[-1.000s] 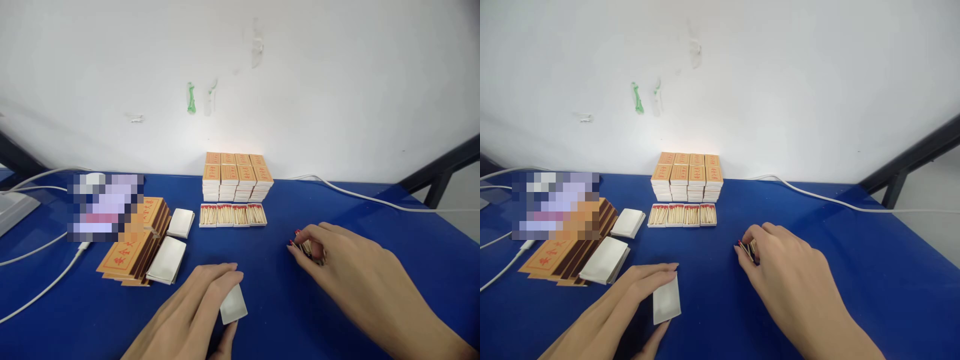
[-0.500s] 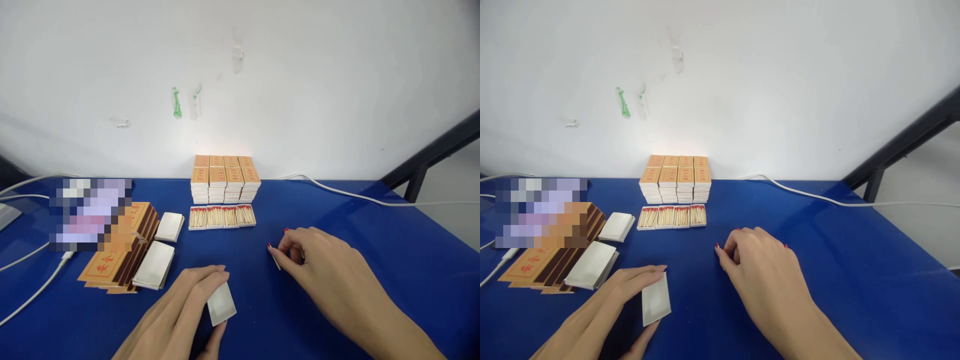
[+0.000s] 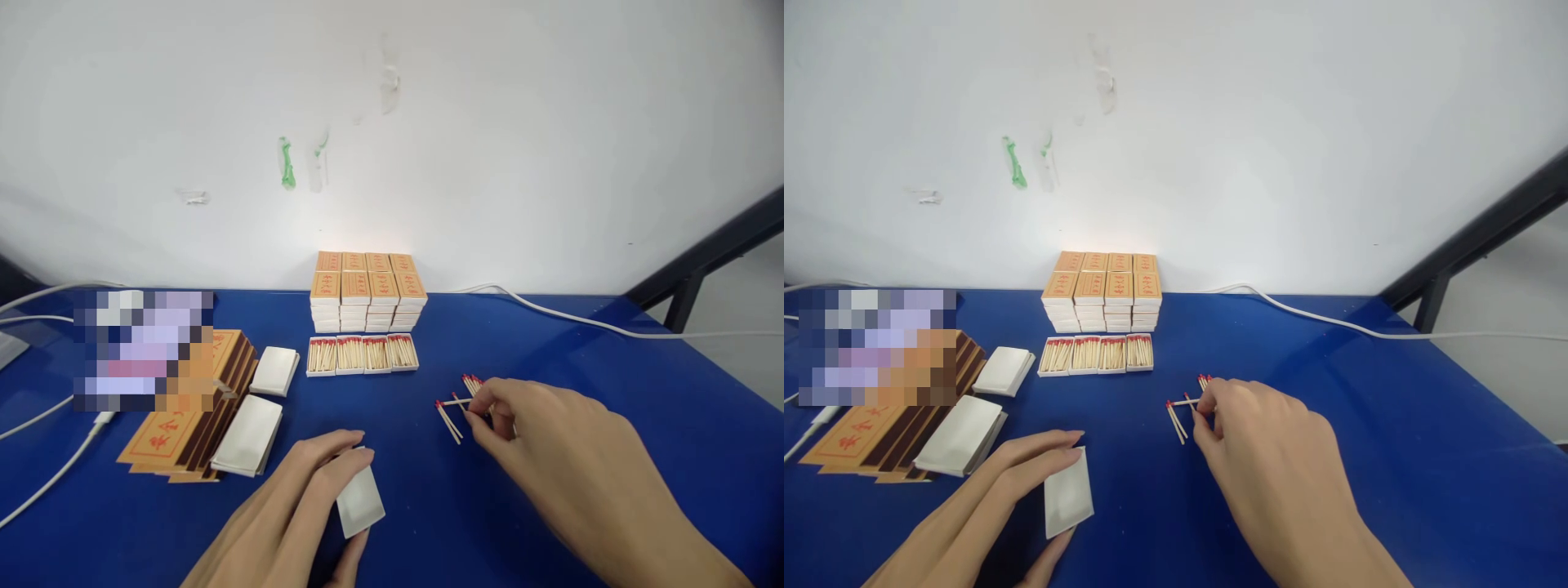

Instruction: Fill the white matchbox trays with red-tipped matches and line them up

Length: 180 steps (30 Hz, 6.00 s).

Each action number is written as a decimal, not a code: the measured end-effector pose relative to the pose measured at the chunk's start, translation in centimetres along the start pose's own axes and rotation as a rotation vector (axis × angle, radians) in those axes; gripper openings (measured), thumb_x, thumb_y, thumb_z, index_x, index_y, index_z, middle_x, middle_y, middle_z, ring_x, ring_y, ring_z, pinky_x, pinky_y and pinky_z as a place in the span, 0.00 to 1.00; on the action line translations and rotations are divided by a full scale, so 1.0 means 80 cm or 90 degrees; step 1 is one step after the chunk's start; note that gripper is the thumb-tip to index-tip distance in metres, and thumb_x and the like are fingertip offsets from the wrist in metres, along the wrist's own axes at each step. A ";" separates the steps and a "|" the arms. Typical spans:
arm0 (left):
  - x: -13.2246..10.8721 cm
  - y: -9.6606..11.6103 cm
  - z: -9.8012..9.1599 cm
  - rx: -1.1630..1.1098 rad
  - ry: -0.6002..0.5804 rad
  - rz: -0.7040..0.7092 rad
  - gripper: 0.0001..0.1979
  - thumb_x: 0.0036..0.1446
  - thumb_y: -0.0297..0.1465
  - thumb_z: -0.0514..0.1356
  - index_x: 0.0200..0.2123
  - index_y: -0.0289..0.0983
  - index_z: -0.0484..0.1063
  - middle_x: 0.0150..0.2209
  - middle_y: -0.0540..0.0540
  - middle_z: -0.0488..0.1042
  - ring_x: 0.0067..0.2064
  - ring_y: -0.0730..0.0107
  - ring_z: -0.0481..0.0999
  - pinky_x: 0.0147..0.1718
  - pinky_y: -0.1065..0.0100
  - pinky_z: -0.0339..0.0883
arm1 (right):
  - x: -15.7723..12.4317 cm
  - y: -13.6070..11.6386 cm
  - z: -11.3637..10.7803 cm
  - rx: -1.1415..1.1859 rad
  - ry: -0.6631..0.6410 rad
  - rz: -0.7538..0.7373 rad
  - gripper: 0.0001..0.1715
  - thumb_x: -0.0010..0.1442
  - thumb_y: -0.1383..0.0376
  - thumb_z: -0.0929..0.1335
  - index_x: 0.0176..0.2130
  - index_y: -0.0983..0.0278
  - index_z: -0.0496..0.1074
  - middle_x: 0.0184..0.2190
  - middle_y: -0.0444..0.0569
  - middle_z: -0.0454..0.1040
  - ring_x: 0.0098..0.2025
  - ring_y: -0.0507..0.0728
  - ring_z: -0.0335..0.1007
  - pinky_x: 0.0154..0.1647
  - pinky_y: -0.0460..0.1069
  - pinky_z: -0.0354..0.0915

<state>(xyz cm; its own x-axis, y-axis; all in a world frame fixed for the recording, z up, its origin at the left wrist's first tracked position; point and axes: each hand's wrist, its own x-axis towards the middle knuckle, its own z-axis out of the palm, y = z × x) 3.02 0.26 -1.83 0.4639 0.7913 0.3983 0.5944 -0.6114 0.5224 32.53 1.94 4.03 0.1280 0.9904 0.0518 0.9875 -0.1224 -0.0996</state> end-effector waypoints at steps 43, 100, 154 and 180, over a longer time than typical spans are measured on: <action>0.000 -0.003 -0.012 0.140 -0.050 0.110 0.27 0.75 0.29 0.61 0.74 0.43 0.66 0.69 0.42 0.78 0.63 0.62 0.87 0.61 0.67 0.82 | -0.004 -0.021 0.032 0.017 0.184 -0.144 0.17 0.76 0.55 0.71 0.34 0.57 0.72 0.34 0.49 0.76 0.40 0.65 0.77 0.30 0.54 0.61; 0.002 0.001 -0.014 0.141 -0.049 0.098 0.26 0.76 0.29 0.60 0.74 0.44 0.66 0.69 0.42 0.79 0.64 0.60 0.87 0.62 0.65 0.82 | 0.003 0.001 0.008 0.017 0.097 0.061 0.15 0.72 0.51 0.72 0.36 0.52 0.85 0.36 0.48 0.85 0.47 0.69 0.76 0.27 0.52 0.54; 0.003 -0.003 -0.011 0.150 -0.053 0.110 0.27 0.75 0.30 0.61 0.74 0.44 0.67 0.69 0.42 0.79 0.62 0.61 0.88 0.60 0.67 0.83 | 0.005 -0.004 -0.003 0.041 -0.044 0.067 0.13 0.70 0.54 0.74 0.32 0.50 0.84 0.31 0.44 0.83 0.43 0.66 0.82 0.30 0.53 0.60; 0.002 -0.001 -0.014 0.178 -0.046 0.123 0.25 0.76 0.30 0.59 0.73 0.41 0.67 0.68 0.42 0.79 0.62 0.65 0.87 0.61 0.69 0.82 | -0.003 0.018 -0.006 -0.028 -0.056 0.058 0.10 0.66 0.54 0.74 0.34 0.47 0.87 0.33 0.44 0.85 0.32 0.62 0.79 0.30 0.53 0.58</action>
<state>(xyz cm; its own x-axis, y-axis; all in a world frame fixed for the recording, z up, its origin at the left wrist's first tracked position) 2.33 0.42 -0.93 0.6245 0.6650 0.4097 0.6438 -0.7352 0.2120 34.00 1.52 4.32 0.2103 0.9767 -0.0435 0.9755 -0.2126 -0.0559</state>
